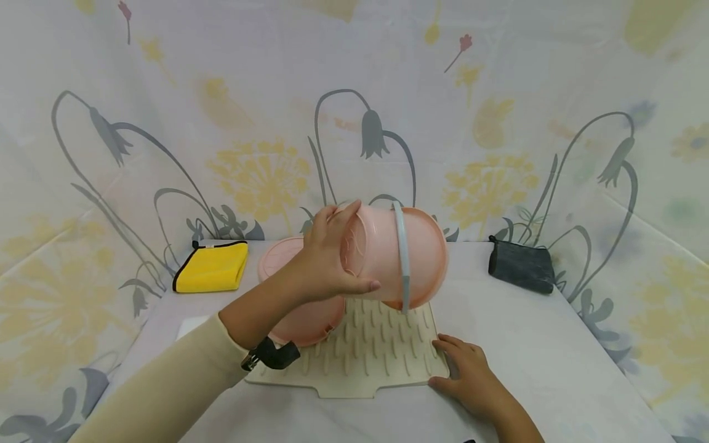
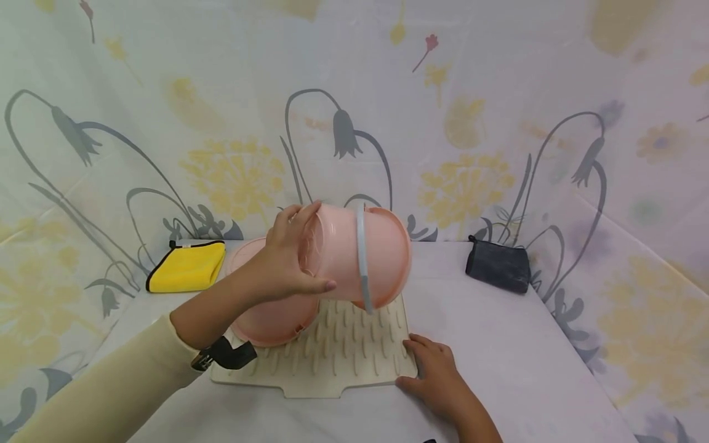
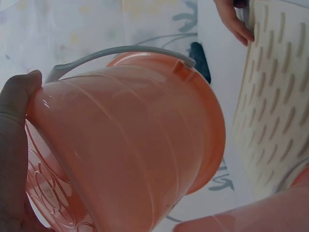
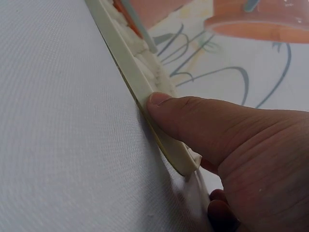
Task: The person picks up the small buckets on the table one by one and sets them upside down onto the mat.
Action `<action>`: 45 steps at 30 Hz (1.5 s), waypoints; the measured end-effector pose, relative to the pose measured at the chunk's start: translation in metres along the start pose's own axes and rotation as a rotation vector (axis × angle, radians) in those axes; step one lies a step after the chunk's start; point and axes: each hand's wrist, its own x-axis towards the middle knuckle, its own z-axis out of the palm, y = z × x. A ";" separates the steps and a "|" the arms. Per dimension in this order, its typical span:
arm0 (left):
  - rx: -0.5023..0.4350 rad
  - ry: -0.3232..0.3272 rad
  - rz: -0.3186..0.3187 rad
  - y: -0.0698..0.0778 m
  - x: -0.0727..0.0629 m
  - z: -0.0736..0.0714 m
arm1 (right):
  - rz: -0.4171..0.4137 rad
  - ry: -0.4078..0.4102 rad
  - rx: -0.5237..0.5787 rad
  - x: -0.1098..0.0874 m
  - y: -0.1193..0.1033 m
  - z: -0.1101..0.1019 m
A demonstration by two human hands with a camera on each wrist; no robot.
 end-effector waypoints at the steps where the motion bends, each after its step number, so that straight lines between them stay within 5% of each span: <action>1: 0.003 -0.003 -0.001 0.000 0.002 -0.001 | -0.001 0.000 -0.001 0.000 0.000 0.000; 12: 0.080 -0.123 -0.018 0.002 0.025 0.001 | 0.012 -0.006 0.015 -0.002 0.001 0.002; 28: 0.307 -0.280 -0.024 0.015 0.057 0.029 | 0.012 -0.001 0.006 -0.004 0.002 0.001; 45: 0.368 -0.343 -0.053 0.019 0.068 0.049 | 0.003 -0.015 0.005 0.000 0.000 -0.001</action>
